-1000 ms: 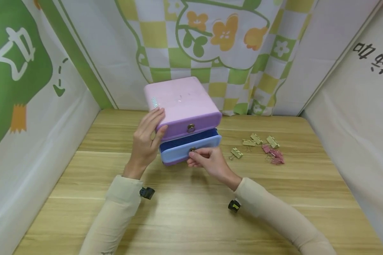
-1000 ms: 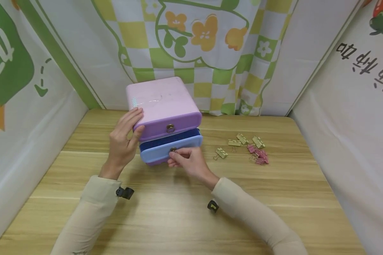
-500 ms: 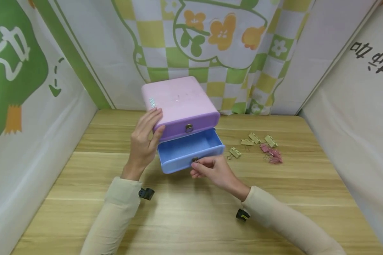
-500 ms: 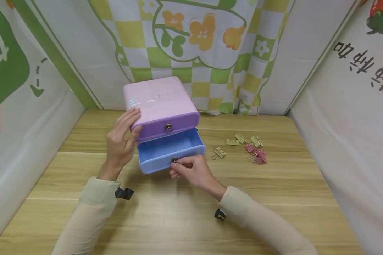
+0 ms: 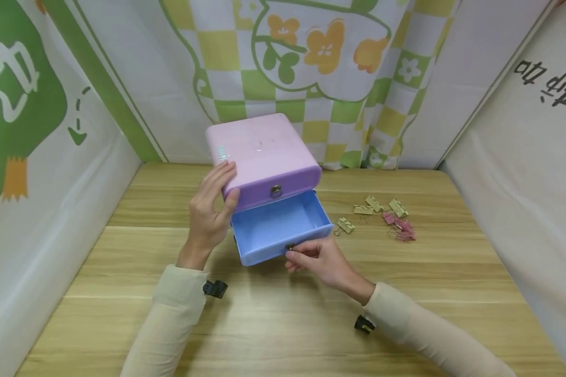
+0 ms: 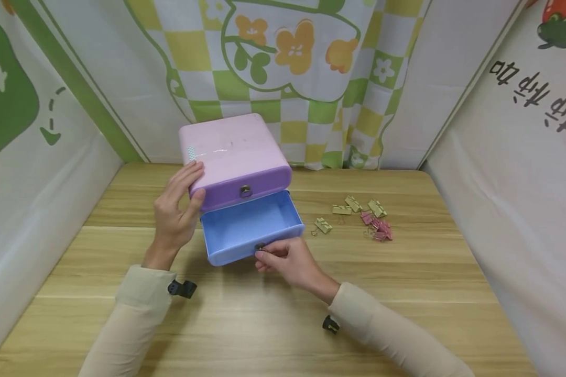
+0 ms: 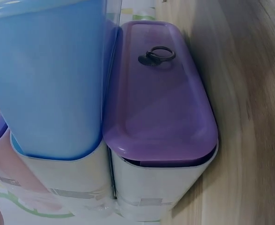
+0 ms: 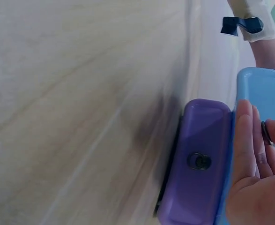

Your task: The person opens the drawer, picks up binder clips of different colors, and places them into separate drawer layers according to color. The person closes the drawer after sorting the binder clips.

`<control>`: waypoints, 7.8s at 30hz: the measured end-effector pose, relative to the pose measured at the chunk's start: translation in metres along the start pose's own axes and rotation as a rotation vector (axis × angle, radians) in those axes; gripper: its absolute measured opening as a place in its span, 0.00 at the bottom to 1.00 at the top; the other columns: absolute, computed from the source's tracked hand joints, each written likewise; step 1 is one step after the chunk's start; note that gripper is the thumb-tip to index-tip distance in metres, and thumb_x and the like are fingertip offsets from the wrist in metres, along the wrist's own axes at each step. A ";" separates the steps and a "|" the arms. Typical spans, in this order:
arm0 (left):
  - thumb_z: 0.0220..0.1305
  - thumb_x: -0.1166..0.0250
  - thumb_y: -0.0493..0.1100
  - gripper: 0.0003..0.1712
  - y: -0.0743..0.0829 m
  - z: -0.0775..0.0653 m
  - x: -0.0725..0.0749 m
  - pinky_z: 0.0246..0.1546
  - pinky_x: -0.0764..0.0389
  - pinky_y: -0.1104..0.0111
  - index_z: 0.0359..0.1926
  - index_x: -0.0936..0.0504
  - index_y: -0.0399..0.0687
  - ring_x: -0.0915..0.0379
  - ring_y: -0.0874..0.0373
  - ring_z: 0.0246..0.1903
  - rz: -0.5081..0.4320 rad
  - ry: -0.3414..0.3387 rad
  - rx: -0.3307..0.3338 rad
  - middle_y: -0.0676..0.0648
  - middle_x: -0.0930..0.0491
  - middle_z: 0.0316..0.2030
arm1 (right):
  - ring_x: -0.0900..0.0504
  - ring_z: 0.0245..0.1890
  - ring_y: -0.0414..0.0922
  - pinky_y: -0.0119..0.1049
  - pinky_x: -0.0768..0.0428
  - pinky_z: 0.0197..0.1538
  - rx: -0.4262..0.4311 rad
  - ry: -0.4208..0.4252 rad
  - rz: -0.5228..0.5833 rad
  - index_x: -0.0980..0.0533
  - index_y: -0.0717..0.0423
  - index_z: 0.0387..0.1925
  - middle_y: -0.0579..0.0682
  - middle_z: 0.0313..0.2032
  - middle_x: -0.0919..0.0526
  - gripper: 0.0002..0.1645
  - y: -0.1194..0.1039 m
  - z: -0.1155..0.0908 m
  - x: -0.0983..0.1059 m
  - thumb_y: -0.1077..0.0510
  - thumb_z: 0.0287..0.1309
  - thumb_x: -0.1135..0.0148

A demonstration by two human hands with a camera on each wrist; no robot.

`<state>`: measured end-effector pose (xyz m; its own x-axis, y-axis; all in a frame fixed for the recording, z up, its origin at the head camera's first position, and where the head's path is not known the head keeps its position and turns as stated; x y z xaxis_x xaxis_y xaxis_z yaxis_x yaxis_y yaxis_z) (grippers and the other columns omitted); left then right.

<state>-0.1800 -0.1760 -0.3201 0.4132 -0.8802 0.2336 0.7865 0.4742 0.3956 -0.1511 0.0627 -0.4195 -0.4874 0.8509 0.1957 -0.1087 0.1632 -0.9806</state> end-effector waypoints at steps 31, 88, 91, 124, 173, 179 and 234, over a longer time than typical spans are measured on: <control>0.78 0.49 0.49 0.36 -0.043 -0.012 -0.009 0.78 0.32 0.64 0.82 0.40 0.47 0.35 0.52 0.75 -0.210 0.056 0.599 0.45 0.36 0.79 | 0.06 0.42 0.53 0.45 0.08 0.51 -0.343 0.164 -0.048 0.18 0.73 0.55 0.63 0.42 0.08 0.24 0.043 -0.020 0.097 0.54 0.71 0.33; 0.78 0.49 0.52 0.37 -0.043 -0.015 -0.009 0.85 0.45 0.59 0.83 0.41 0.48 0.47 0.55 0.82 -0.223 -0.004 0.612 0.47 0.42 0.82 | 0.07 0.40 0.41 0.27 0.11 0.50 -0.556 -0.129 -0.015 0.34 0.84 0.67 0.54 0.40 0.07 0.26 0.007 0.047 0.177 0.73 0.72 0.46; 0.78 0.49 0.52 0.37 -0.043 -0.015 -0.008 0.85 0.45 0.60 0.83 0.41 0.48 0.47 0.56 0.82 -0.221 -0.001 0.613 0.47 0.41 0.82 | 0.07 0.40 0.42 0.29 0.10 0.51 -0.545 -0.128 0.005 0.34 0.84 0.67 0.55 0.39 0.07 0.27 -0.011 0.050 0.177 0.74 0.71 0.45; 0.76 0.48 0.52 0.38 -0.044 -0.015 -0.003 0.85 0.43 0.57 0.82 0.40 0.46 0.45 0.53 0.81 -0.217 0.013 0.615 0.46 0.40 0.82 | 0.07 0.40 0.45 0.45 0.09 0.54 -0.345 -0.339 -0.215 0.16 0.73 0.52 0.62 0.42 0.08 0.15 -0.078 0.076 0.040 0.67 0.74 0.44; 0.78 0.48 0.52 0.36 -0.043 -0.014 -0.003 0.85 0.45 0.57 0.82 0.39 0.48 0.47 0.54 0.82 -0.212 0.010 0.627 0.47 0.40 0.82 | 0.07 0.46 0.52 0.39 0.09 0.52 -0.324 0.057 -0.266 0.16 0.69 0.54 0.64 0.46 0.09 0.19 -0.094 0.047 0.125 0.57 0.72 0.34; 0.78 0.49 0.53 0.37 -0.044 -0.014 -0.003 0.85 0.45 0.61 0.83 0.40 0.50 0.48 0.55 0.82 -0.211 0.002 0.644 0.48 0.42 0.83 | 0.06 0.41 0.45 0.36 0.08 0.49 -0.390 0.139 -0.268 0.19 0.73 0.57 0.59 0.43 0.07 0.25 -0.062 0.031 0.163 0.53 0.73 0.36; 0.80 0.49 0.53 0.35 -0.041 -0.016 -0.003 0.81 0.35 0.53 0.82 0.39 0.55 0.41 0.52 0.80 -0.237 -0.003 0.659 0.52 0.41 0.82 | 0.09 0.40 0.42 0.31 0.09 0.47 -0.485 0.036 -0.266 0.28 0.85 0.62 0.76 0.57 0.17 0.22 0.011 0.036 0.194 0.73 0.73 0.52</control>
<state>-0.2066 -0.1931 -0.3512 0.2633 -0.9616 0.0767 0.4129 0.1842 0.8920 -0.2785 0.2116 -0.3916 -0.4667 0.7644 0.4449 0.1920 0.5785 -0.7927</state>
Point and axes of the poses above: each hand's wrist, its own z-axis towards the middle knuckle, its own x-axis out of the back of the hand, y = z × x, the point moved 7 cm from there along z, towards the middle knuckle
